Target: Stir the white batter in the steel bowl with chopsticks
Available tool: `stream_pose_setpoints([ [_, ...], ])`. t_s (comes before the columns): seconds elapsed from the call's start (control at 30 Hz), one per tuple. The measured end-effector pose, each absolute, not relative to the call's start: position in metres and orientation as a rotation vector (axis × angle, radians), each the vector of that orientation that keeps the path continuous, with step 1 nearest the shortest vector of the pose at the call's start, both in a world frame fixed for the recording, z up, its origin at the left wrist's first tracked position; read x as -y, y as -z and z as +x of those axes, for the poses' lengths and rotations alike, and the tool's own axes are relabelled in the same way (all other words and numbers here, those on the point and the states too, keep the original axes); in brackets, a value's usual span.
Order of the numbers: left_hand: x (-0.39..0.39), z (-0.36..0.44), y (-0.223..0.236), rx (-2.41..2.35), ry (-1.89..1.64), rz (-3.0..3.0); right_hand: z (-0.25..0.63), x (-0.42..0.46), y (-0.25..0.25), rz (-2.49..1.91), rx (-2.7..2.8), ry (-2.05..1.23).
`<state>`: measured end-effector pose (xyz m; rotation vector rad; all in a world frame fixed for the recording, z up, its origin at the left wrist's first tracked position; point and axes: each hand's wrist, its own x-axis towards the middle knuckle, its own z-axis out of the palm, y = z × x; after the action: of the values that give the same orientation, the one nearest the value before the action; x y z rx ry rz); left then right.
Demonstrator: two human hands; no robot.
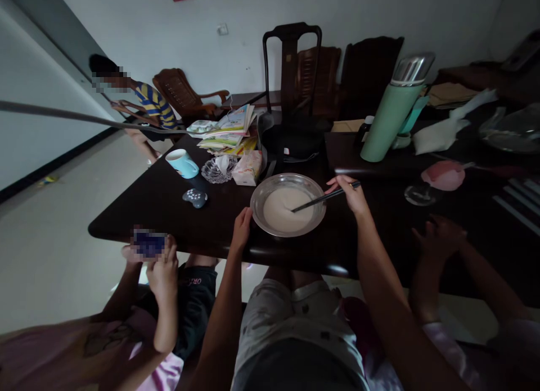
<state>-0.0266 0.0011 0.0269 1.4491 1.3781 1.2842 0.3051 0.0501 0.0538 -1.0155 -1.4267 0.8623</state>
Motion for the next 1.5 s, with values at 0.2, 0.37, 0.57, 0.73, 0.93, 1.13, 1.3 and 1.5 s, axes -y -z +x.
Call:
stream_pose_setpoints([
  [0.2, -0.001, -0.027, -0.025, -1.363, -1.302, 1.429, 0.296, -0.049, -0.055, -0.991, 1.546, -0.932],
  [0.37, -0.001, -0.028, -0.024, -1.372, -1.275, 1.438, 0.305, -0.049, -0.056, -1.068, 1.406, -0.824],
  [0.57, 0.001, -0.028, -0.026, -1.385, -1.261, 1.43, 0.298, -0.048, -0.058, -1.03, 1.522, -0.927],
  [0.73, 0.001, -0.029, -0.026, -1.372, -1.253, 1.442, 0.308, -0.05, -0.054, -1.095, 1.383, -0.817],
  [0.93, 0.0, -0.031, -0.024, -1.371, -1.257, 1.448, 0.296, -0.049, -0.057, -1.011, 1.584, -0.904],
  [1.13, -0.001, -0.031, -0.024, -1.365, -1.265, 1.461, 0.308, -0.049, -0.055, -1.084, 1.371, -0.78],
  [1.3, 0.0, -0.031, -0.025, -1.372, -1.265, 1.445, 0.298, -0.047, -0.056, -1.03, 1.542, -0.919],
  [1.5, 0.002, -0.029, -0.028, -1.375, -1.269, 1.426, 0.302, -0.05, -0.054, -1.089, 1.437, -0.787],
])
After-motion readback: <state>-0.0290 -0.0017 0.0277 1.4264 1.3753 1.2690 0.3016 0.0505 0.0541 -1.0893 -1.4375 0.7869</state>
